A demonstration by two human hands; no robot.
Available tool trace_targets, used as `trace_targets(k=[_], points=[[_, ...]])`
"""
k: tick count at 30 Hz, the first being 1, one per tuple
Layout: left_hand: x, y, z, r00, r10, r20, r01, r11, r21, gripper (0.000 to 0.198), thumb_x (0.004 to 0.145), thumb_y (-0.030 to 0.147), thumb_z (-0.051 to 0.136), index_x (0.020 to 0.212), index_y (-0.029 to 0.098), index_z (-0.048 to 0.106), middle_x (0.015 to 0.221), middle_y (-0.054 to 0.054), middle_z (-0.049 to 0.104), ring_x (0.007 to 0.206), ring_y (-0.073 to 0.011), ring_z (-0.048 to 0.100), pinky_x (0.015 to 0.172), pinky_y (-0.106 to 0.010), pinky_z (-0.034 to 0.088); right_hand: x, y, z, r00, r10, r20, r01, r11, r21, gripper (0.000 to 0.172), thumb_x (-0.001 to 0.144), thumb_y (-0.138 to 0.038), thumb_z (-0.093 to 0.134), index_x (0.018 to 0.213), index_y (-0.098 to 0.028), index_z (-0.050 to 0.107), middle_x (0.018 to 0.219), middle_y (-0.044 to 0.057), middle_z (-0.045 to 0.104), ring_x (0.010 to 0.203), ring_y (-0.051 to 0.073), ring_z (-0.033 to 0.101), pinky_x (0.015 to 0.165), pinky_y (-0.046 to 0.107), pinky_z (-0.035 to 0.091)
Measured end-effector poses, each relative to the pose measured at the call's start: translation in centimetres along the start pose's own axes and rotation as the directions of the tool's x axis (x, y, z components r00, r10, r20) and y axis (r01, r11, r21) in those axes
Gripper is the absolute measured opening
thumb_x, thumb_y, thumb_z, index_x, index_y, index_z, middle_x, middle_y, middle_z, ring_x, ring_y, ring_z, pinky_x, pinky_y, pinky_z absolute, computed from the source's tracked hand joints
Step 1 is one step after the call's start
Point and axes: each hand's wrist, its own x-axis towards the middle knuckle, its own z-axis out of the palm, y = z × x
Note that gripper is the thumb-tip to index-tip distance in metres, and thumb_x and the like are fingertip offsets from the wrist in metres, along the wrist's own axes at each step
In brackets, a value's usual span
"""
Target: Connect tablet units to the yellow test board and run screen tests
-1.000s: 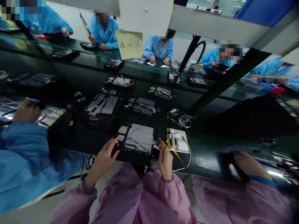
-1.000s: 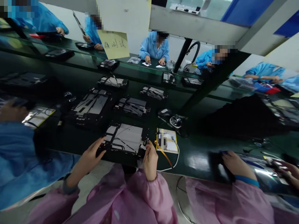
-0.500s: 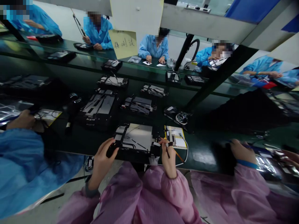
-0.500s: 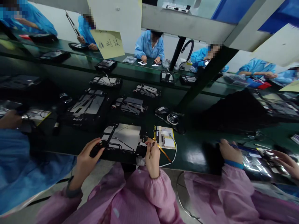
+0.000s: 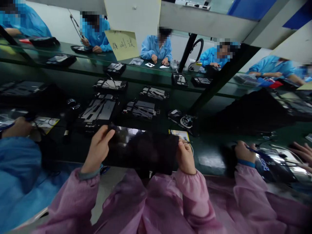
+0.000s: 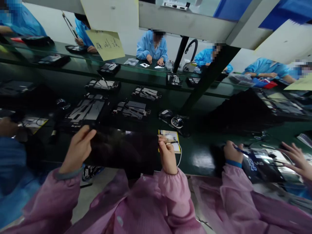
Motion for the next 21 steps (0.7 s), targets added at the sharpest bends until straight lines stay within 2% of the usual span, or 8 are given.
trace_targets(k=[3,5,7,10,12,14,17,21], points=[[2.4,-2.8,2.0,0.980,-0.172,0.098,0.182,0.978,-0.102,0.033,0.068,0.049,0.070,0.078,0.020,0.058,0.078,0.001,0.061,0.080,-0.0168,0.061,0.073,-0.026,0.051,0.8,2.7,0.8,0.986,0.084,-0.144,-0.072,0.993,0.091,0.037,0.075,-0.055,0.064,0.087,-0.020,0.064,0.091,0.007,0.070,0.085,0.021,0.066,0.068,0.031,0.054],[3.9,-4.7,2.7,0.958,-0.272,0.094,0.277,0.960,-0.045,0.037,0.063,0.050,0.072,0.080,0.019,0.061,0.080,-0.003,0.065,0.083,-0.0205,0.063,0.074,-0.030,0.052,1.2,4.2,1.3,0.968,0.144,-0.203,-0.119,0.984,0.131,0.040,0.074,-0.055,0.063,0.091,-0.018,0.064,0.093,0.007,0.069,0.083,0.021,0.067,0.069,0.032,0.055],[4.9,-6.2,3.0,0.949,-0.310,0.053,0.310,0.951,0.002,0.040,0.062,0.049,0.072,0.085,0.017,0.063,0.085,-0.006,0.068,0.088,-0.0244,0.065,0.078,-0.034,0.053,1.1,5.4,1.6,0.966,0.137,-0.221,-0.122,0.989,0.082,0.042,0.075,-0.054,0.062,0.097,-0.018,0.063,0.096,0.007,0.069,0.081,0.020,0.067,0.068,0.033,0.056],[5.3,-7.3,2.9,0.965,-0.260,0.031,0.257,0.962,0.088,0.046,0.068,0.046,0.067,0.104,0.017,0.063,0.092,-0.007,0.069,0.095,-0.0260,0.065,0.089,-0.040,0.050,0.5,6.1,1.5,0.980,0.045,-0.195,-0.069,0.990,-0.120,0.036,0.079,-0.049,0.059,0.100,-0.019,0.061,0.093,0.006,0.068,0.079,0.020,0.067,0.065,0.032,0.056],[5.0,-7.5,2.9,0.982,-0.172,0.071,0.156,0.969,0.190,0.054,0.074,0.045,0.063,0.121,0.019,0.057,0.105,-0.009,0.069,0.104,-0.0257,0.064,0.097,-0.041,0.047,0.0,6.2,1.2,0.992,-0.013,-0.129,-0.016,0.975,-0.221,0.029,0.080,-0.043,0.060,0.098,-0.020,0.061,0.091,0.006,0.068,0.079,0.019,0.066,0.067,0.032,0.056],[4.5,-7.5,2.8,0.988,-0.079,0.133,0.037,0.956,0.290,0.058,0.078,0.044,0.060,0.131,0.022,0.051,0.123,-0.010,0.064,0.116,-0.0258,0.060,0.104,-0.042,0.042,-0.1,6.1,0.9,0.998,-0.029,-0.063,0.013,0.970,-0.243,0.025,0.079,-0.039,0.062,0.096,-0.021,0.062,0.094,0.006,0.068,0.080,0.019,0.066,0.068,0.031,0.056],[3.7,-7.2,2.6,0.985,-0.028,0.170,-0.039,0.926,0.376,0.050,0.078,0.041,0.058,0.125,0.022,0.057,0.128,-0.009,0.061,0.120,-0.0276,0.056,0.107,-0.044,0.039,0.5,5.9,0.3,1.000,-0.001,-0.021,-0.004,0.977,-0.212,0.028,0.077,-0.038,0.063,0.098,-0.021,0.062,0.090,0.005,0.068,0.073,0.017,0.065,0.061,0.030,0.055],[3.2,-6.7,1.8,0.990,-0.050,0.130,0.011,0.960,0.281,0.040,0.079,0.039,0.056,0.114,0.021,0.064,0.122,-0.008,0.065,0.116,-0.0266,0.058,0.104,-0.041,0.042,1.7,5.4,0.1,0.999,0.044,-0.014,-0.046,0.969,-0.242,0.024,0.078,-0.041,0.061,0.088,-0.019,0.061,0.067,0.000,0.064,0.052,0.013,0.057,0.047,0.025,0.047]])
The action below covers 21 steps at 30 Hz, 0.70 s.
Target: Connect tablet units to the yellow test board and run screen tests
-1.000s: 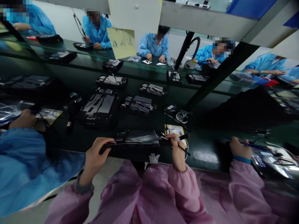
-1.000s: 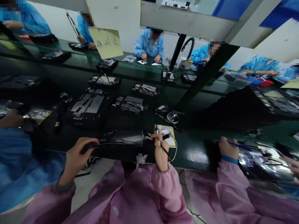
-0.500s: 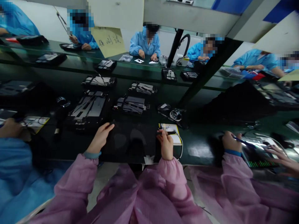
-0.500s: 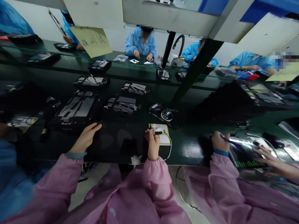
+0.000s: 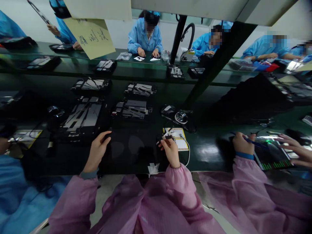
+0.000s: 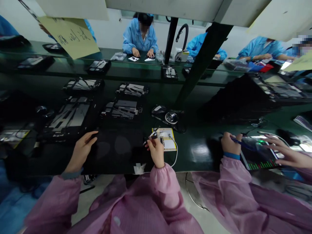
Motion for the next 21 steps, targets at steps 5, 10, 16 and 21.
trace_targets(k=[5,10,16,21], points=[[0.3,-0.3,-0.5,1.000,-0.010,0.026,0.009,1.000,0.006,0.039,0.080,0.039,0.055,0.115,0.023,0.064,0.122,-0.007,0.064,0.116,-0.0260,0.057,0.104,-0.040,0.041,1.1,-1.0,0.3,0.999,-0.037,0.029,0.040,0.993,-0.114,0.024,0.078,-0.043,0.063,0.084,-0.021,0.059,0.059,-0.004,0.059,0.045,0.011,0.050,0.044,0.023,0.039],[0.6,-0.3,-0.3,0.999,-0.001,0.050,-0.001,0.999,0.047,0.038,0.080,0.040,0.055,0.112,0.022,0.064,0.116,-0.006,0.066,0.112,-0.0256,0.059,0.101,-0.039,0.042,2.4,-0.8,0.5,0.994,-0.089,-0.058,0.076,0.976,-0.205,0.021,0.080,-0.042,0.059,0.082,-0.021,0.059,0.064,-0.002,0.059,0.057,0.013,0.052,0.052,0.024,0.041],[0.3,0.2,-0.2,0.999,-0.035,-0.003,0.035,0.998,0.045,0.033,0.079,0.037,0.055,0.106,0.021,0.065,0.110,-0.007,0.067,0.106,-0.0258,0.061,0.096,-0.038,0.046,1.2,-0.7,-0.2,0.985,-0.137,-0.108,0.113,0.972,-0.204,0.026,0.084,-0.037,0.054,0.101,-0.019,0.063,0.082,0.003,0.067,0.068,0.016,0.060,0.062,0.027,0.048],[-0.1,1.7,0.8,0.997,0.027,-0.067,-0.002,0.943,0.334,0.040,0.084,0.028,0.052,0.122,0.018,0.057,0.132,-0.014,0.055,0.124,-0.0341,0.051,0.106,-0.053,0.037,-1.3,-0.4,-1.4,0.967,-0.185,-0.173,0.123,0.940,-0.318,0.024,0.086,-0.039,0.056,0.092,-0.019,0.068,0.091,0.007,0.071,0.078,0.019,0.066,0.067,0.028,0.051]])
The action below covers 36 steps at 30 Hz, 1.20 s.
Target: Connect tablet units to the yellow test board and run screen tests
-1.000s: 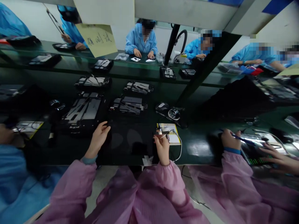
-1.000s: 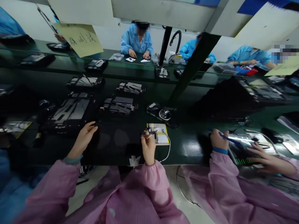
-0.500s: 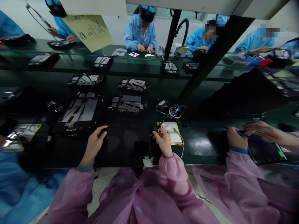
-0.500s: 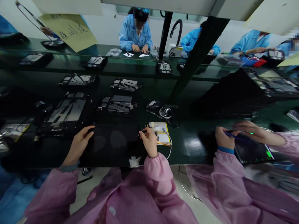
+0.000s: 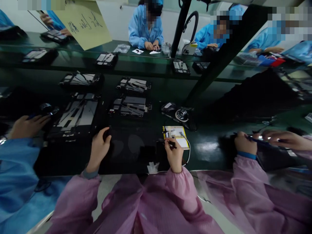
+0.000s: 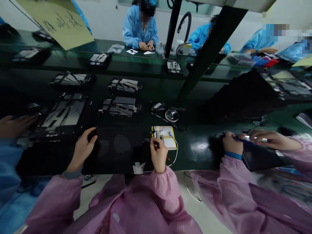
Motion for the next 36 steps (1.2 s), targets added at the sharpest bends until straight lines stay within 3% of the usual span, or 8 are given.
trace_targets(k=[3,5,7,11,13,20,26,36], points=[[-2.1,4.1,1.4,0.942,0.334,-0.021,-0.328,0.934,0.144,0.035,0.089,0.026,0.050,0.123,0.018,0.056,0.140,-0.016,0.048,0.132,-0.0342,0.042,0.110,-0.055,0.033,-0.3,0.4,-0.5,1.000,0.017,-0.020,-0.018,0.999,-0.051,0.023,0.083,-0.040,0.060,0.090,-0.019,0.066,0.083,0.006,0.071,0.072,0.018,0.066,0.064,0.028,0.050],[-3.9,7.8,3.3,0.787,0.597,0.152,-0.606,0.795,0.015,0.028,0.095,0.020,0.043,0.120,0.021,0.055,0.126,-0.010,0.059,0.120,-0.0239,0.053,0.105,-0.043,0.043,0.0,0.4,-0.6,1.000,0.014,-0.008,-0.014,0.997,-0.074,0.024,0.083,-0.041,0.060,0.090,-0.019,0.064,0.079,0.004,0.070,0.069,0.018,0.065,0.064,0.028,0.050],[-5.0,11.5,5.7,0.602,0.746,0.283,-0.763,0.643,-0.071,0.027,0.096,0.016,0.041,0.118,0.021,0.055,0.122,-0.008,0.061,0.115,-0.0202,0.056,0.103,-0.038,0.046,0.3,0.3,-0.8,1.000,-0.002,0.014,0.003,0.997,-0.083,0.023,0.086,-0.041,0.057,0.091,-0.019,0.062,0.077,0.004,0.069,0.068,0.018,0.065,0.064,0.028,0.049],[-4.6,15.9,10.0,0.256,0.813,0.523,-0.922,0.368,-0.121,0.018,0.095,0.013,0.044,0.108,0.015,0.056,0.113,-0.008,0.063,0.106,-0.0195,0.059,0.093,-0.032,0.050,0.4,0.0,-1.6,0.999,-0.037,0.024,0.039,0.995,-0.092,0.020,0.090,-0.035,0.048,0.093,-0.019,0.061,0.079,0.004,0.069,0.069,0.018,0.065,0.065,0.029,0.049],[-4.0,16.5,11.2,0.178,0.796,0.578,-0.942,0.307,-0.134,0.017,0.095,0.013,0.045,0.109,0.014,0.055,0.112,-0.008,0.063,0.104,-0.0192,0.060,0.089,-0.031,0.051,0.2,0.3,-2.2,0.999,-0.043,-0.004,0.042,0.996,-0.084,0.019,0.091,-0.032,0.047,0.096,-0.020,0.061,0.083,0.005,0.070,0.072,0.019,0.066,0.066,0.029,0.050],[-4.2,16.0,12.6,0.155,0.777,0.610,-0.952,0.281,-0.117,0.016,0.097,0.024,0.047,0.110,0.015,0.052,0.107,-0.008,0.061,0.095,-0.0192,0.062,0.079,-0.030,0.054,-0.1,2.2,-4.1,0.999,0.001,0.038,0.001,0.999,-0.054,0.018,0.090,-0.029,0.051,0.102,-0.022,0.061,0.092,0.005,0.071,0.079,0.018,0.067,0.069,0.028,0.053],[-4.2,16.0,12.7,0.133,0.820,0.557,-0.961,0.243,-0.129,0.016,0.097,0.016,0.043,0.108,0.014,0.054,0.102,-0.007,0.062,0.092,-0.0191,0.062,0.078,-0.031,0.054,0.3,2.6,-4.5,0.982,0.155,0.109,-0.162,0.985,0.058,0.017,0.090,-0.035,0.055,0.095,-0.021,0.062,0.080,0.001,0.068,0.050,0.011,0.055,0.049,0.024,0.046],[-3.9,15.9,12.7,0.158,0.792,0.589,-0.926,0.325,-0.189,0.016,0.097,0.022,0.045,0.107,0.015,0.056,0.102,-0.007,0.065,0.094,-0.0205,0.062,0.083,-0.035,0.052,0.9,2.6,-5.7,0.933,0.220,0.285,-0.309,0.896,0.319,0.023,0.084,-0.040,0.061,0.096,-0.021,0.063,0.091,0.005,0.067,0.066,0.014,0.061,0.058,0.026,0.053]])
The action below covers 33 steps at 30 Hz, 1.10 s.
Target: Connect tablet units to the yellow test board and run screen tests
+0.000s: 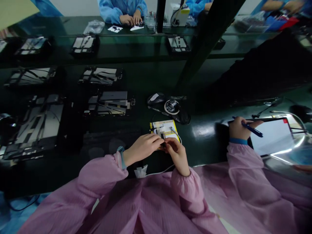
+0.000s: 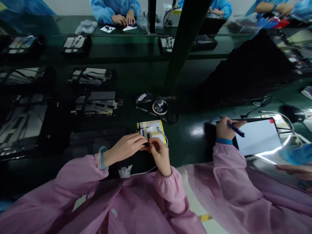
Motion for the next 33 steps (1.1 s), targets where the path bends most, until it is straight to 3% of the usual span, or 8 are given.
trace_targets(k=[8,11,14,18,21,26,29,33], points=[[0.5,-0.8,-1.3,0.981,-0.171,0.091,0.194,0.849,-0.491,0.019,0.096,0.013,0.044,0.106,0.020,0.059,0.108,-0.002,0.069,0.098,-0.0143,0.065,0.088,-0.027,0.049,-0.4,-0.4,-0.3,1.000,-0.012,0.028,0.014,0.998,-0.063,0.019,0.085,-0.035,0.059,0.098,-0.021,0.063,0.082,0.002,0.064,0.060,0.013,0.057,0.059,0.026,0.050],[0.9,-1.3,-1.4,0.969,-0.244,0.038,0.220,0.783,-0.582,0.019,0.093,0.013,0.048,0.106,0.022,0.058,0.104,-0.001,0.070,0.093,-0.0137,0.066,0.085,-0.027,0.050,-1.0,-0.6,-0.6,0.996,-0.070,0.046,0.076,0.985,-0.154,0.018,0.088,-0.031,0.056,0.102,-0.022,0.061,0.080,0.001,0.063,0.060,0.013,0.057,0.059,0.026,0.049],[1.0,-1.9,-1.5,0.917,-0.391,-0.074,0.259,0.728,-0.635,0.015,0.093,0.015,0.046,0.104,0.020,0.054,0.094,-0.001,0.068,0.082,-0.0132,0.066,0.076,-0.027,0.052,-1.5,-0.9,-0.6,0.980,-0.166,0.106,0.188,0.949,-0.255,0.013,0.090,-0.026,0.050,0.096,-0.022,0.062,0.090,0.004,0.064,0.071,0.015,0.061,0.064,0.027,0.050],[0.5,-2.3,-1.7,0.903,-0.405,-0.144,0.265,0.789,-0.554,0.005,0.092,0.018,0.050,0.094,0.019,0.054,0.094,-0.003,0.064,0.080,-0.0138,0.063,0.072,-0.026,0.052,-1.8,-1.4,0.1,0.947,-0.257,0.192,0.312,0.875,-0.369,0.018,0.092,-0.019,0.045,0.092,-0.022,0.063,0.096,0.005,0.066,0.091,0.018,0.063,0.081,0.030,0.050],[0.0,-2.5,-2.0,0.935,-0.325,-0.140,0.253,0.890,-0.379,0.005,0.094,0.020,0.051,0.097,0.018,0.053,0.095,-0.003,0.062,0.083,-0.0147,0.061,0.074,-0.026,0.050,-1.5,-1.9,0.4,0.940,-0.264,0.216,0.334,0.838,-0.430,0.015,0.093,-0.022,0.047,0.096,-0.021,0.062,0.096,0.006,0.065,0.087,0.018,0.063,0.076,0.029,0.051],[-0.8,-3.1,-2.0,0.994,-0.104,0.028,0.101,0.992,0.076,0.012,0.097,0.020,0.046,0.093,0.015,0.056,0.089,-0.005,0.063,0.084,-0.0184,0.059,0.075,-0.031,0.044,-0.2,-2.5,-0.4,0.899,-0.271,0.345,0.428,0.709,-0.560,0.018,0.094,-0.020,0.047,0.096,-0.022,0.064,0.091,0.005,0.065,0.084,0.019,0.062,0.075,0.032,0.050],[-1.1,-3.5,-1.6,0.997,-0.042,0.064,0.033,0.991,0.133,0.012,0.095,0.022,0.050,0.088,0.016,0.058,0.082,-0.003,0.064,0.083,-0.0188,0.058,0.074,-0.032,0.040,1.4,-2.6,-1.0,0.862,-0.305,0.404,0.500,0.641,-0.583,0.020,0.094,-0.019,0.047,0.095,-0.022,0.067,0.100,0.007,0.065,0.095,0.021,0.060,0.085,0.038,0.050],[-1.1,-4.0,-1.3,0.999,-0.026,0.041,0.022,0.995,0.097,0.013,0.095,0.026,0.052,0.088,0.016,0.059,0.081,-0.003,0.065,0.084,-0.0177,0.058,0.074,-0.031,0.037,4.0,-2.1,-0.8,0.843,-0.351,0.407,0.532,0.648,-0.544,0.026,0.092,-0.015,0.044,0.097,-0.023,0.068,0.101,0.006,0.065,0.096,0.021,0.058,0.089,0.040,0.048]])
